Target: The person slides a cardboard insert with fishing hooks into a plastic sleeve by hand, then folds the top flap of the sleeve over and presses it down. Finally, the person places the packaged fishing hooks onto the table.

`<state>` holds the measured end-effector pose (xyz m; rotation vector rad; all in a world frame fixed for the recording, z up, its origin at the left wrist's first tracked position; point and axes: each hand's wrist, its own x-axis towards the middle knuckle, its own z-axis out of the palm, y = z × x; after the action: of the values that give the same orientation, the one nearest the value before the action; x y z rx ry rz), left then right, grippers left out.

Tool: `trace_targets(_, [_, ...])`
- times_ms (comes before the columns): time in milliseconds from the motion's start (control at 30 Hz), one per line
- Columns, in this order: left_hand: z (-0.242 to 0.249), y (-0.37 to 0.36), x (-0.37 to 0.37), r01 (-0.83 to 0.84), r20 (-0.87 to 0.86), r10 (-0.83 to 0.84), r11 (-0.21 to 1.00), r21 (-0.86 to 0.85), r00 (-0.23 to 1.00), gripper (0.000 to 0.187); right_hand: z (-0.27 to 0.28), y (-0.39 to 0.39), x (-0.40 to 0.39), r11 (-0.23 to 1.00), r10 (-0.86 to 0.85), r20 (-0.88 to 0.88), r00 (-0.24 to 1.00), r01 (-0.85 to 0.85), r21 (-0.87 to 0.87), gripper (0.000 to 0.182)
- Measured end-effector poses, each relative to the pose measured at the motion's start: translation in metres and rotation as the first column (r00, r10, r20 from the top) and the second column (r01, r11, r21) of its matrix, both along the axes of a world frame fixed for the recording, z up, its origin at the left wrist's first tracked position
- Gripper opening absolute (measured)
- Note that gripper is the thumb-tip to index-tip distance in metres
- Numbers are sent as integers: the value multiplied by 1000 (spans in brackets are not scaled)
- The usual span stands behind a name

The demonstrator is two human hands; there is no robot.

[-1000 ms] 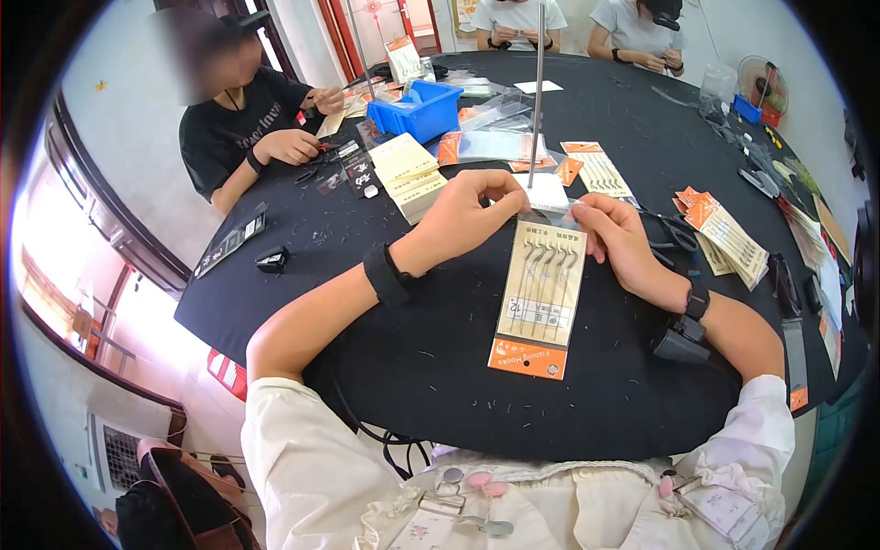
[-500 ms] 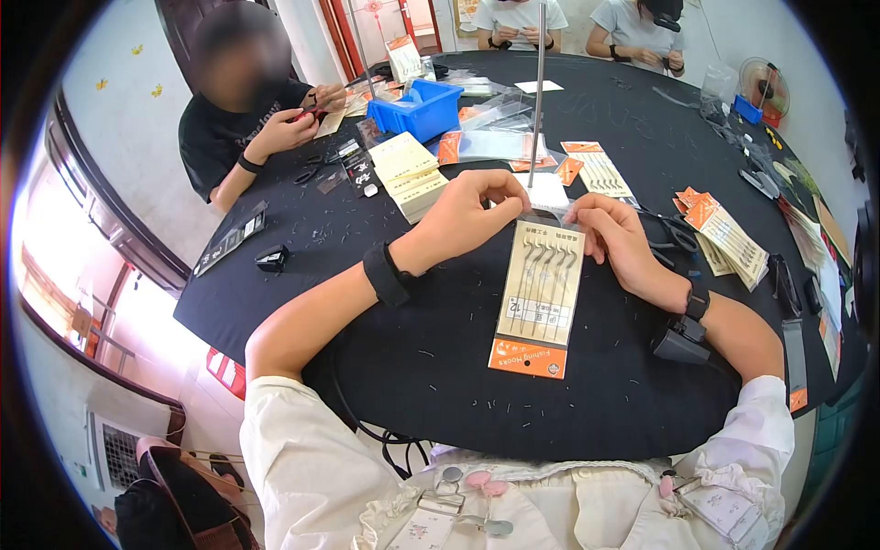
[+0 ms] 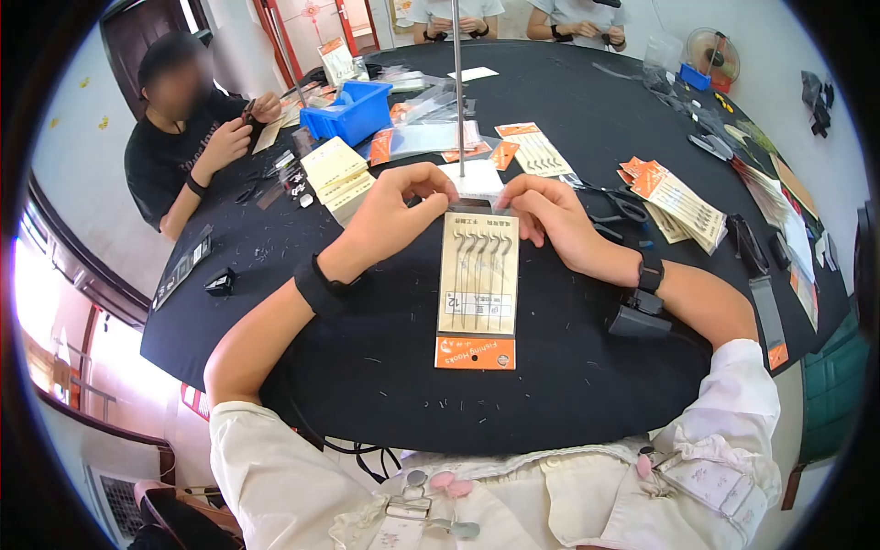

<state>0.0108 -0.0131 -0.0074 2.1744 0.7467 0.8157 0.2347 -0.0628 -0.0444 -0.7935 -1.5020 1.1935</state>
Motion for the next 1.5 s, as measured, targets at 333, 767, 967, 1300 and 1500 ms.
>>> trace_targets(333, [-1, -1, 2, 41, 28, -39, 994, -102, 999, 14, 1, 0, 0, 999, 31, -4, 1000, -31, -17, 20])
trace_targets(767, [2, -6, 2, 212, -73, -220, 971, -106, 973, 19, 4, -5, -3, 982, 191, 96, 977, -190, -24, 19])
trace_targets(967, [6, -10, 1, 244, -123, -255, 965, -97, 959, 20, 6, -5, -3, 981, 195, 134, 972, -191, -41, 19])
trace_targets(1300, [1, -7, 1, 175, -84, -187, 975, -135, 979, 20, 3, -3, -3, 993, 117, 150, 982, -114, -31, 16])
trace_targets(1500, [2, -8, 1, 174, -65, -191, 964, -203, 980, 21, 1, -1, -1, 992, 127, 148, 981, -126, -18, 21])
